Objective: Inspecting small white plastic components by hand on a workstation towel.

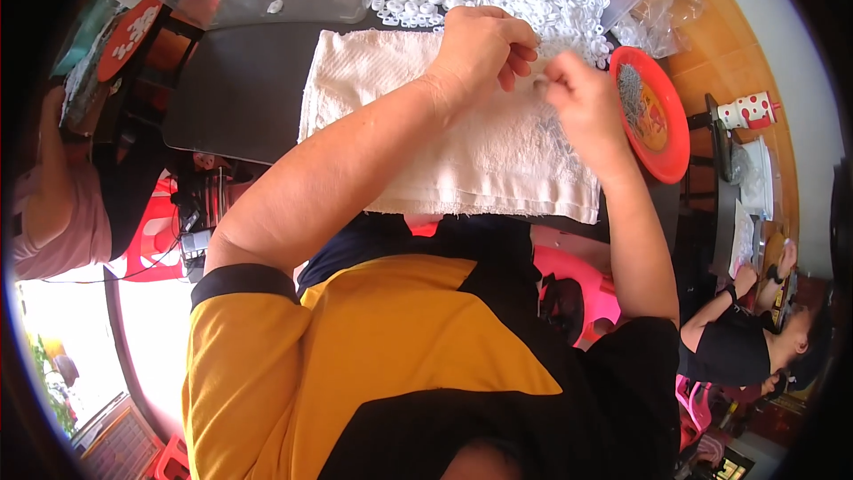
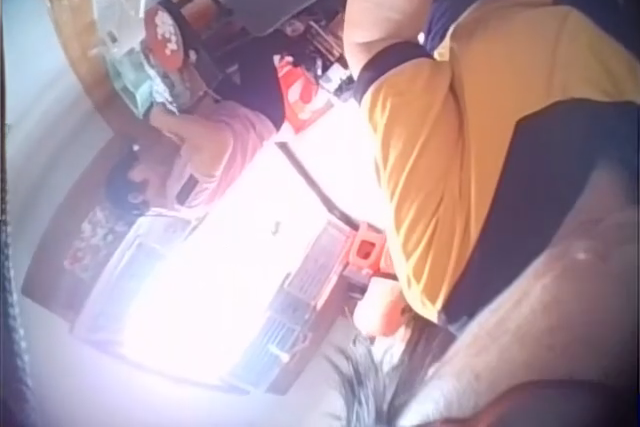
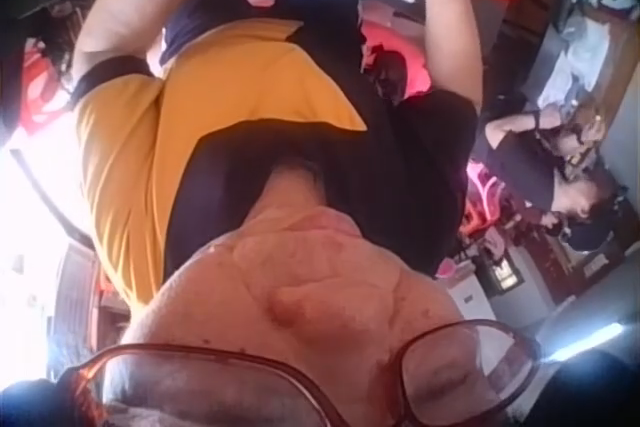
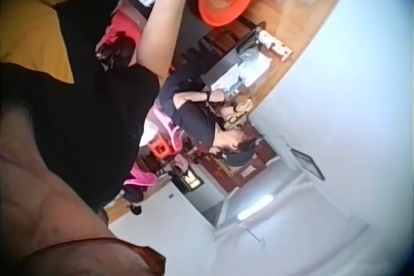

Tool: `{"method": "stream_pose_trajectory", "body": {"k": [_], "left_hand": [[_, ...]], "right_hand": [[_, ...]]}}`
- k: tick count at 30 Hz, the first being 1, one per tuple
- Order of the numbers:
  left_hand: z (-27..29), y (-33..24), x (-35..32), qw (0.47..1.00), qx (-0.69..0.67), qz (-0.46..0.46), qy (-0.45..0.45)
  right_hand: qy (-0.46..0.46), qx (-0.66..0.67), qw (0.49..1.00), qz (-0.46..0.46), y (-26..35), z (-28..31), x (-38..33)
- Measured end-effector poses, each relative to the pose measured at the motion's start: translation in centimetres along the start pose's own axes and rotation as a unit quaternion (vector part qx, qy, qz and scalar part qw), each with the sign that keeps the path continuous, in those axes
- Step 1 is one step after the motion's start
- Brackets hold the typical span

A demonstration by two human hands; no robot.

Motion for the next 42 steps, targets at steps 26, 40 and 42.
{"method": "stream_pose_trajectory", "body": {"k": [26, 40, 42], "left_hand": [[-0.7, 0.4, -0.7, 0.997, -0.057, -0.043, 0.010], [-0.6, 0.4, -0.6, 0.998, -0.046, 0.002, 0.040], [-0.6, 0.4, -0.6, 0.998, -0.043, -0.002, 0.038]], "right_hand": [[-0.047, 0.439, 0.884, -0.155, 1.0, 0.6, 1.9], [-0.038, 0.358, 0.922, -0.144, 0.3, 1.2, 1.6], [-0.051, 0.344, 0.928, -0.131, 0.6, 1.3, 1.7]]}}
Point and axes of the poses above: each hand's wrist, its own x-axis towards the middle knuckle, its own z-axis out of the back of the hand, y = z × x, the point moved 1 cm from there along x, towards the middle knuckle, and after that the axes turned 13 degrees about -x, right-handed, at the moved point
